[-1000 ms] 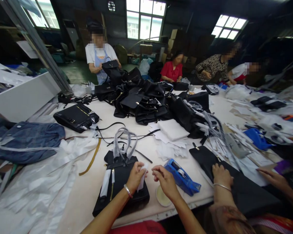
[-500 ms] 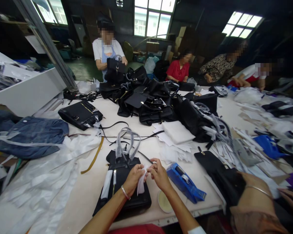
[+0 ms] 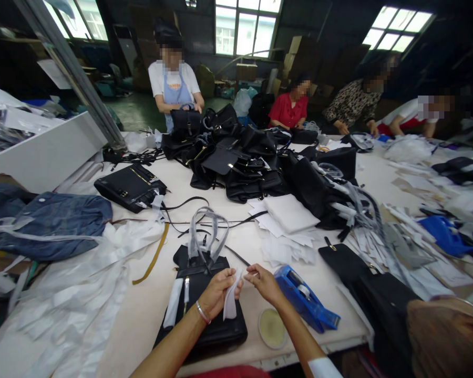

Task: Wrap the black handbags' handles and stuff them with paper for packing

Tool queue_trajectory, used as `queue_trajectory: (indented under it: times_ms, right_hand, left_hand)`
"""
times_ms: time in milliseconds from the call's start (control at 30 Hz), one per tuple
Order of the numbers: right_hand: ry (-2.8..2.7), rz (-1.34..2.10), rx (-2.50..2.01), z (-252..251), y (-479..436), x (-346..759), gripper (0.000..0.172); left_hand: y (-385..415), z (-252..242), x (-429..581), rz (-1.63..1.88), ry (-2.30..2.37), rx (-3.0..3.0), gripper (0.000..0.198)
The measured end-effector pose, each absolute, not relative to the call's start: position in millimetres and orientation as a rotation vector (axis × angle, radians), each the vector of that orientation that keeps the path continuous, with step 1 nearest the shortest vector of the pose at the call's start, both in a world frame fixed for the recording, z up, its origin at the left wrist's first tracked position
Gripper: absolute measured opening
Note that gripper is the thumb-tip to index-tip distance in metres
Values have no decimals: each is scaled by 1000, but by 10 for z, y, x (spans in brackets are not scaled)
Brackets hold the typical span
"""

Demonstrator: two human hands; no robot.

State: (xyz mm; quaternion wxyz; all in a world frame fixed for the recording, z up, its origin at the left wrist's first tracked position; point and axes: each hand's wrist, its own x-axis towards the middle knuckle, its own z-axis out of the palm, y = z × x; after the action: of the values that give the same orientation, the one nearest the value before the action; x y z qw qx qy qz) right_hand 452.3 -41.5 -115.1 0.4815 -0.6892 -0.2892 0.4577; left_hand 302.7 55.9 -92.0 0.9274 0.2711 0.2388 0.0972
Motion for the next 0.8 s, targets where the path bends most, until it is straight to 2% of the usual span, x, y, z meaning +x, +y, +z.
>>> queue_trajectory:
  times_ms: [167, 333, 467, 633, 800]
  right_hand:
    - [-971, 877, -1890, -841, -411, 4464, 26]
    - [-915, 735, -2046, -857, -346, 4418, 28]
    - [-747, 770, -1909, -1003, -457, 4340, 32]
    - [-543, 931, -1544, -1116, -698, 3962, 42]
    - [-501, 896, -1506, -1218, -755, 3686, 37]
  left_hand:
    - [434, -994, 3174, 295, 598, 829, 40]
    - [301, -1062, 3058, 285, 651, 889, 59]
    - [232, -1062, 2855, 165, 577, 903, 48]
    - [208, -1076, 2803, 194, 624, 876, 46]
    - [188, -1105, 2811, 220, 662, 886, 45]
